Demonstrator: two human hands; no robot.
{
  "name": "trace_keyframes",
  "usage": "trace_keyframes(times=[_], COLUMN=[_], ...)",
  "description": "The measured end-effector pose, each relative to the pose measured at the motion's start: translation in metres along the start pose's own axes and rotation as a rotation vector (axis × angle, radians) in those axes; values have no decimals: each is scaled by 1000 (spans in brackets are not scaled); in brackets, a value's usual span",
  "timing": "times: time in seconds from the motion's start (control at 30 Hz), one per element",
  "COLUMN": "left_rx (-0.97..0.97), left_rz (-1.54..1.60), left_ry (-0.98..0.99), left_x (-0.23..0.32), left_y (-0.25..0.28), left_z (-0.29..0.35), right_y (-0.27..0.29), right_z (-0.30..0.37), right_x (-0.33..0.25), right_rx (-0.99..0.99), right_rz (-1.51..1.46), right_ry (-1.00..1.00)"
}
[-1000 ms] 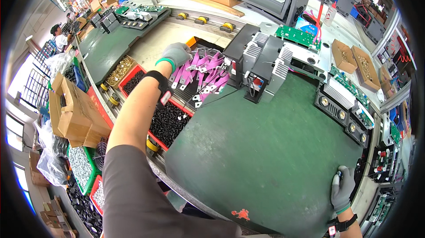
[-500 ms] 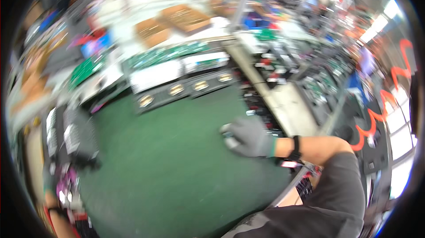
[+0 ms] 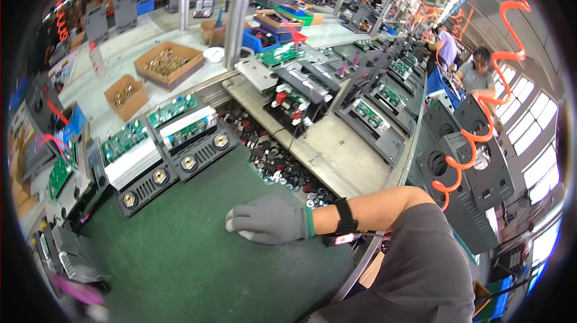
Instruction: Assembling metal housings and internal components for electronic devices using a pneumatic screwdriver and various parts.
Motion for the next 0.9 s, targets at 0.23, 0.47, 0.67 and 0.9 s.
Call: trace_keyframes(times=[0.23, 0.47, 0.67, 0.9], left_rx=[-74, 235, 404, 324], left_rz=[-131, 132, 127, -154], left_ry=[-64, -26, -234, -558], left_x=[-22, -36, 1, 132], left_y=[-117, -113, -94, -113], left_z=[-26, 0, 3, -19], right_y=[-2, -2, -12, 17], right_z=[3, -11, -19, -12], right_x=[17, 45, 75, 81], right_rx=[67, 50, -35, 64], right_rz=[-3, -521, -939, -1110], right_ry=[-76, -223, -458, -748])
Point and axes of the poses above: each hand's wrist, its own z-axis away from the middle knuckle, its own y-axis out of the back of the hand, x = y × z, the point moved 10 cm from there along -z, towards the middle knuckle, and after that the axes turned 14 degrees about -y, right-handed, at the moved point
